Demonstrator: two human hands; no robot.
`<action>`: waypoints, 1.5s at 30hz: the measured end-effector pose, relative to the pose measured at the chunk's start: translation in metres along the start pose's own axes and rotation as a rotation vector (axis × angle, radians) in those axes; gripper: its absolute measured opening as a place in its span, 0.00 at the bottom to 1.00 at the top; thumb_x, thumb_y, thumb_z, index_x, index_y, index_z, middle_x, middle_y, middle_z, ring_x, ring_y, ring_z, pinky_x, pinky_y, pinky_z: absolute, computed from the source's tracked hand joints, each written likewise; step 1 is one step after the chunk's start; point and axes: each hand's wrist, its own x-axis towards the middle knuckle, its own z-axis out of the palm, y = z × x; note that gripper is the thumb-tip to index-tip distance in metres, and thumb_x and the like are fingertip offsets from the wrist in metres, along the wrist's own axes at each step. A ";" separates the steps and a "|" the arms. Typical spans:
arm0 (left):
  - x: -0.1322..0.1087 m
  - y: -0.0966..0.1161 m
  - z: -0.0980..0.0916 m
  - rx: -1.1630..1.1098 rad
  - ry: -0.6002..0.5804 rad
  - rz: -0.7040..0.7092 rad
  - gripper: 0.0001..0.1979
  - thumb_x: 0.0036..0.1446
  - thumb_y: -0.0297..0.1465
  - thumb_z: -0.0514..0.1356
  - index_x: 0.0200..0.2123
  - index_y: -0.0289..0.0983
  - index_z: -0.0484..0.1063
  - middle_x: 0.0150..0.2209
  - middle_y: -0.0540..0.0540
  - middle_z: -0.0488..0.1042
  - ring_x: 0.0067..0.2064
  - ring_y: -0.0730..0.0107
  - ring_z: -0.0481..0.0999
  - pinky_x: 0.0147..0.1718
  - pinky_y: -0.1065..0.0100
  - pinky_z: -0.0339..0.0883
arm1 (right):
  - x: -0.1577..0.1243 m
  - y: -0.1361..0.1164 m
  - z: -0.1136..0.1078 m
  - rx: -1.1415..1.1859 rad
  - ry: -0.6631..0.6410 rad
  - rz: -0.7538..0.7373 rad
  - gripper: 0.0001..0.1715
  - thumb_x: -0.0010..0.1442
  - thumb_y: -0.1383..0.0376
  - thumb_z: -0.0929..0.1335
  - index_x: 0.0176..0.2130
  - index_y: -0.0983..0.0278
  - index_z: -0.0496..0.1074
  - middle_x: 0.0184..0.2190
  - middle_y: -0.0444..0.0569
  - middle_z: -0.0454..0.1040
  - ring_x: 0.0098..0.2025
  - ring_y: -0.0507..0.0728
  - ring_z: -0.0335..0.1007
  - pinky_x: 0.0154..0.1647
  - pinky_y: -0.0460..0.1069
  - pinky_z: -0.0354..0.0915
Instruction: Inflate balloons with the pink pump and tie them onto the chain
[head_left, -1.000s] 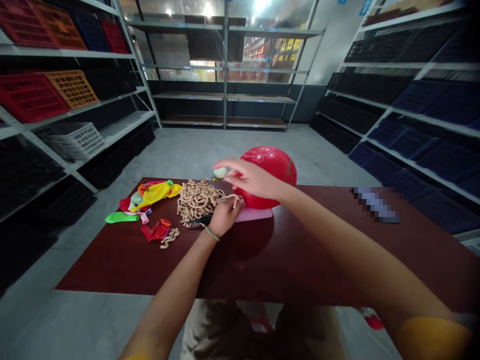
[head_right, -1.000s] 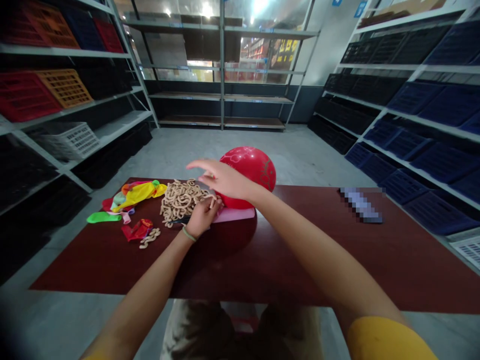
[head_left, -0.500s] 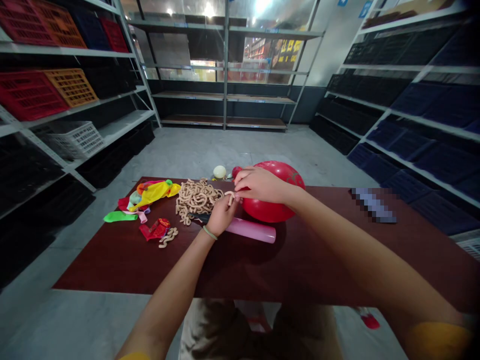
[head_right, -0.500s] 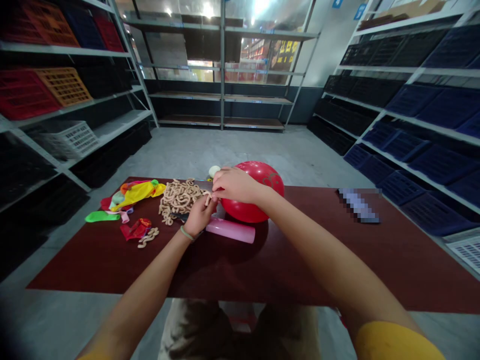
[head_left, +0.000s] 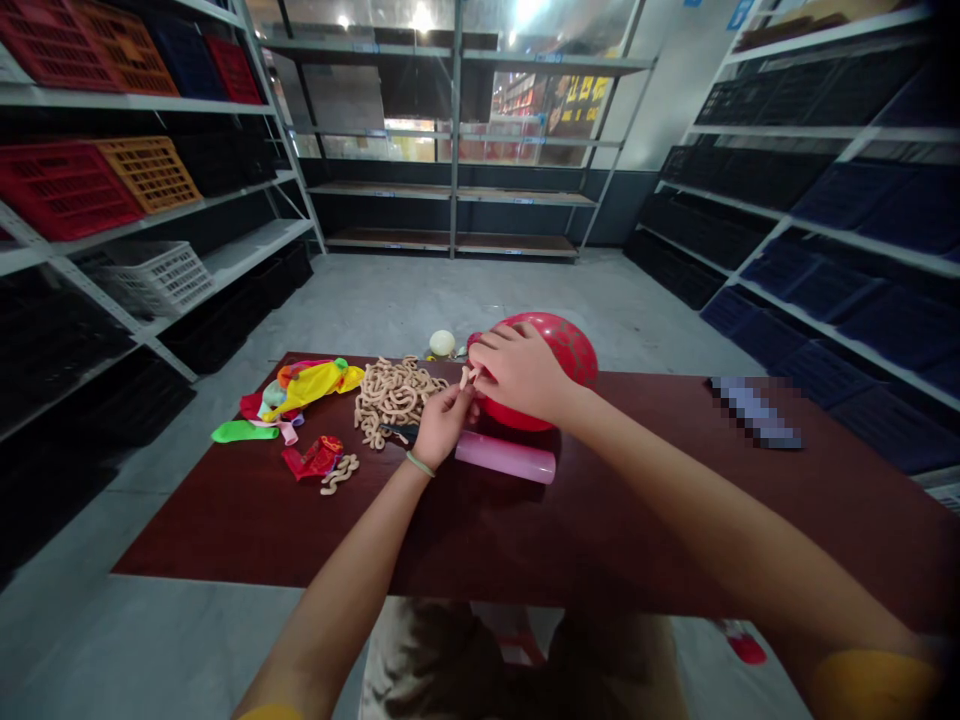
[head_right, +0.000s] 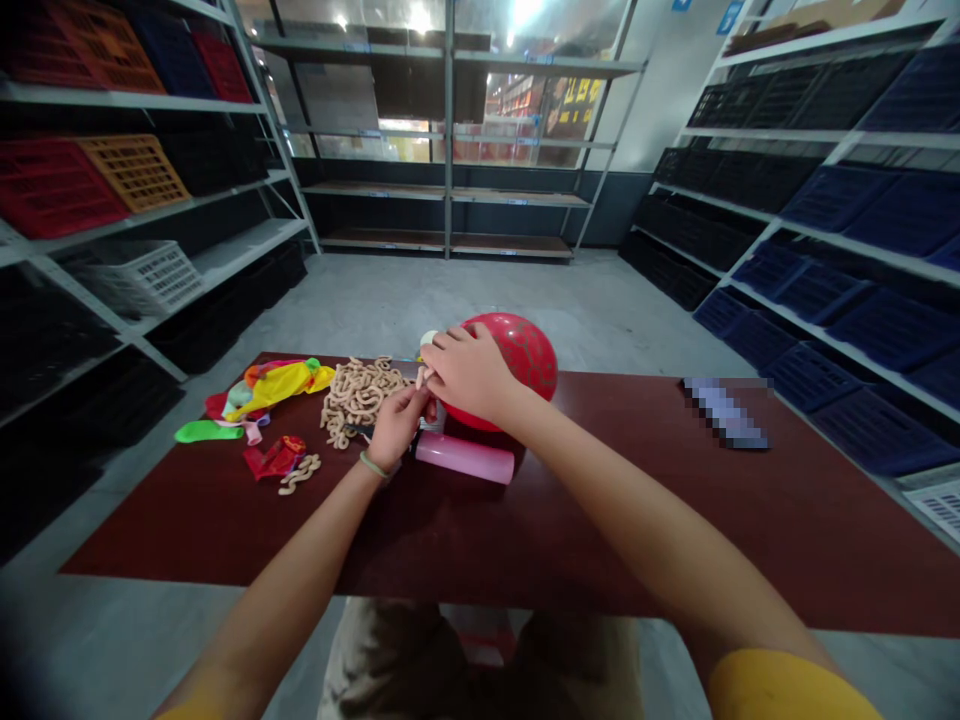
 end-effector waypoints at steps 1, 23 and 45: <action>0.001 0.000 0.000 -0.038 0.015 -0.024 0.23 0.62 0.47 0.55 0.22 0.36 0.69 0.22 0.49 0.70 0.25 0.74 0.69 0.28 0.70 0.62 | -0.002 -0.003 0.000 -0.008 0.031 0.020 0.07 0.62 0.64 0.63 0.38 0.62 0.71 0.41 0.52 0.75 0.45 0.62 0.64 0.47 0.57 0.51; 0.001 -0.015 0.007 0.025 -0.048 -0.078 0.13 0.61 0.42 0.59 0.33 0.39 0.64 0.25 0.52 0.72 0.25 0.73 0.71 0.28 0.71 0.64 | -0.073 -0.011 0.093 1.127 0.418 0.781 0.08 0.59 0.58 0.65 0.37 0.59 0.67 0.29 0.42 0.69 0.30 0.54 0.65 0.33 0.50 0.63; -0.014 -0.004 0.007 0.646 -0.090 0.320 0.07 0.61 0.33 0.58 0.32 0.40 0.63 0.28 0.52 0.70 0.28 0.75 0.70 0.31 0.73 0.63 | -0.085 -0.010 0.084 0.500 0.362 0.203 0.09 0.66 0.66 0.63 0.37 0.62 0.73 0.37 0.50 0.74 0.41 0.57 0.63 0.46 0.53 0.63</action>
